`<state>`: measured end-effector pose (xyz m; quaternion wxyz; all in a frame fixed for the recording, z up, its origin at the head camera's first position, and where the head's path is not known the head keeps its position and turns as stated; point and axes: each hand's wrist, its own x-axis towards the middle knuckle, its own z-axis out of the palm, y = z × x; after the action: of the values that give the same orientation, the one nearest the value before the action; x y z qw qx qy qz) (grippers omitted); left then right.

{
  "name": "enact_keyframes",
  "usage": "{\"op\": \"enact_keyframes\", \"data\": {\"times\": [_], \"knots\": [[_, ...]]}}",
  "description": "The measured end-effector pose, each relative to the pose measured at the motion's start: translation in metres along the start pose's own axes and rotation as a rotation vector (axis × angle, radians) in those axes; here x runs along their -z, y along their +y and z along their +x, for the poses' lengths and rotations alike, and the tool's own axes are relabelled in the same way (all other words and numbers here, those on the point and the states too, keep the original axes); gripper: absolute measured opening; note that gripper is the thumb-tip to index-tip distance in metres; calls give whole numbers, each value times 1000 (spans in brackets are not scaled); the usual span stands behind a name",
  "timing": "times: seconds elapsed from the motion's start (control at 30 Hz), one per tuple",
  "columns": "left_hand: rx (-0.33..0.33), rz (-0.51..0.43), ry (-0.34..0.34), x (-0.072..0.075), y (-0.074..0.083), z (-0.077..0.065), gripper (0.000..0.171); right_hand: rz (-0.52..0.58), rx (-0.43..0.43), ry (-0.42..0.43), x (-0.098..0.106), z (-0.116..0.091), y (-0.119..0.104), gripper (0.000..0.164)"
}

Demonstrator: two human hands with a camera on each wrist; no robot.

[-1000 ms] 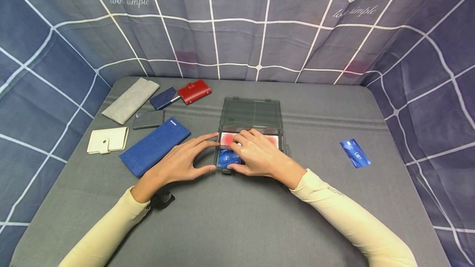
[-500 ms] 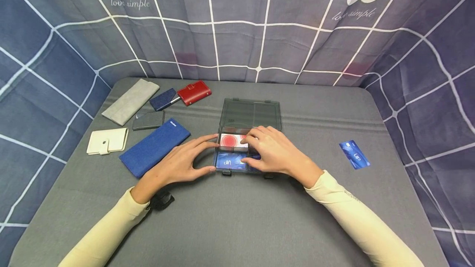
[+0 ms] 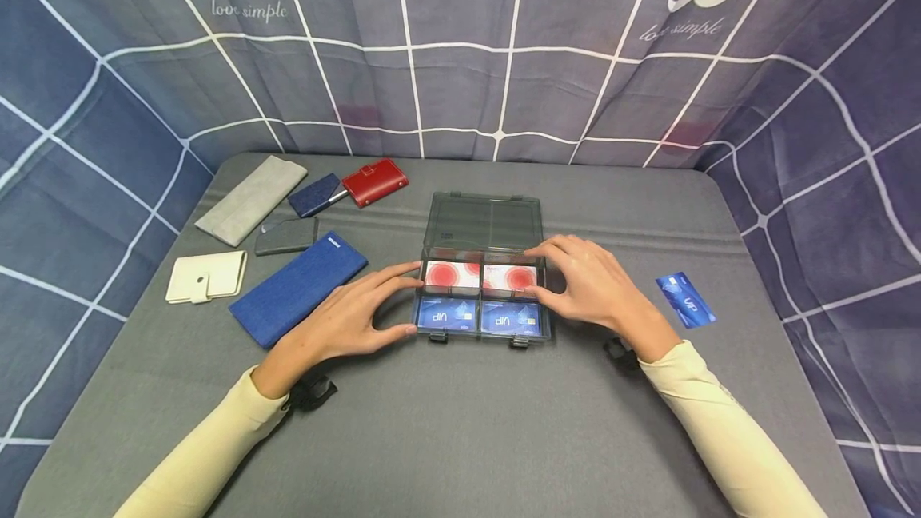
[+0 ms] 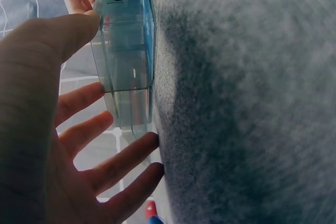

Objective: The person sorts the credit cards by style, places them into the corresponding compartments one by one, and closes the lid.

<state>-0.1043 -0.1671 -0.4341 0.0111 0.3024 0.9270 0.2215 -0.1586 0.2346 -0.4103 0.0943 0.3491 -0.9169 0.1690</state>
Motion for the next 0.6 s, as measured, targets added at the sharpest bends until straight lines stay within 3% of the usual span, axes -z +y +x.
{"op": "enact_keyframes", "data": {"times": [0.6], "knots": [[4, 9, 4, -2, -1, -1, 68, -32, -218, 45, 16, -40, 48, 55]]}}
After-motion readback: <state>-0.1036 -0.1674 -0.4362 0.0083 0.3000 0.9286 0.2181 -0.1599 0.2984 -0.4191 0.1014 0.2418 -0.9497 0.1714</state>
